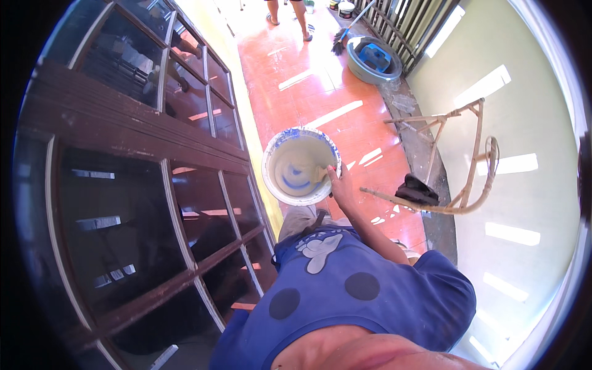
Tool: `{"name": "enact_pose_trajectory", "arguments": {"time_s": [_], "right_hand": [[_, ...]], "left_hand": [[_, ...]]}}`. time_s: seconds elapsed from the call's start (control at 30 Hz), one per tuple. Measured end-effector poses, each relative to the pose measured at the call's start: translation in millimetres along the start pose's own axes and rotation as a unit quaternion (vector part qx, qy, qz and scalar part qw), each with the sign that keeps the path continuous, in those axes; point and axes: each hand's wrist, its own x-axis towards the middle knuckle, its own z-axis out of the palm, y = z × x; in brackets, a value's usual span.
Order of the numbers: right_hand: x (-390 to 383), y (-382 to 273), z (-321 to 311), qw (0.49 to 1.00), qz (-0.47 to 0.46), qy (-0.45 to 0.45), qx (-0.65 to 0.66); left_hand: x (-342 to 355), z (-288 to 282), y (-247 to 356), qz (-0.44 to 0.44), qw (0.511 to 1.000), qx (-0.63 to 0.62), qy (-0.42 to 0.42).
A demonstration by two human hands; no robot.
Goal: The person mixes a white liquid in a bucket using a paintbrush, then pours some into a smaller container and continues stirring. The person also briefly paints a wall section before returning to mix the contents in the bucket.
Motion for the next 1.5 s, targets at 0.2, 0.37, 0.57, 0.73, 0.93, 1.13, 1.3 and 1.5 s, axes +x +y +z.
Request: {"name": "enact_pose_trajectory", "arguments": {"time_s": [0.2, 0.37, 0.57, 0.73, 0.93, 1.13, 1.3, 1.5], "right_hand": [[140, -14, 44, 1.000, 0.014, -0.023, 0.004], [266, -37, 69, 0.997, 0.057, 0.036, -0.025], [381, -76, 36, 0.988, 0.111, 0.099, 0.045], [493, -78, 14, 0.967, 0.054, 0.239, 0.069], [663, -109, 14, 0.961, 0.110, 0.246, 0.064], [850, -166, -11, 0.966, 0.134, 0.217, 0.040], [993, -191, -4, 0.969, 0.037, 0.242, -0.029], [1123, -212, 28, 0.955, 0.081, 0.285, 0.006]], "left_hand": [[64, 63, 100, -0.028, 0.999, -0.023, -0.002], [123, 128, 277, 0.003, 0.999, 0.002, -0.038], [203, 197, 571, 0.074, 0.982, 0.151, -0.082], [233, 266, 792, 0.209, 0.943, 0.245, -0.086], [252, 339, 950, 0.207, 0.958, 0.188, -0.060], [231, 373, 926, 0.093, 0.985, 0.131, -0.061], [246, 406, 925, 0.037, 0.982, 0.165, -0.084], [303, 445, 1040, 0.070, 0.946, 0.299, -0.105]]}}
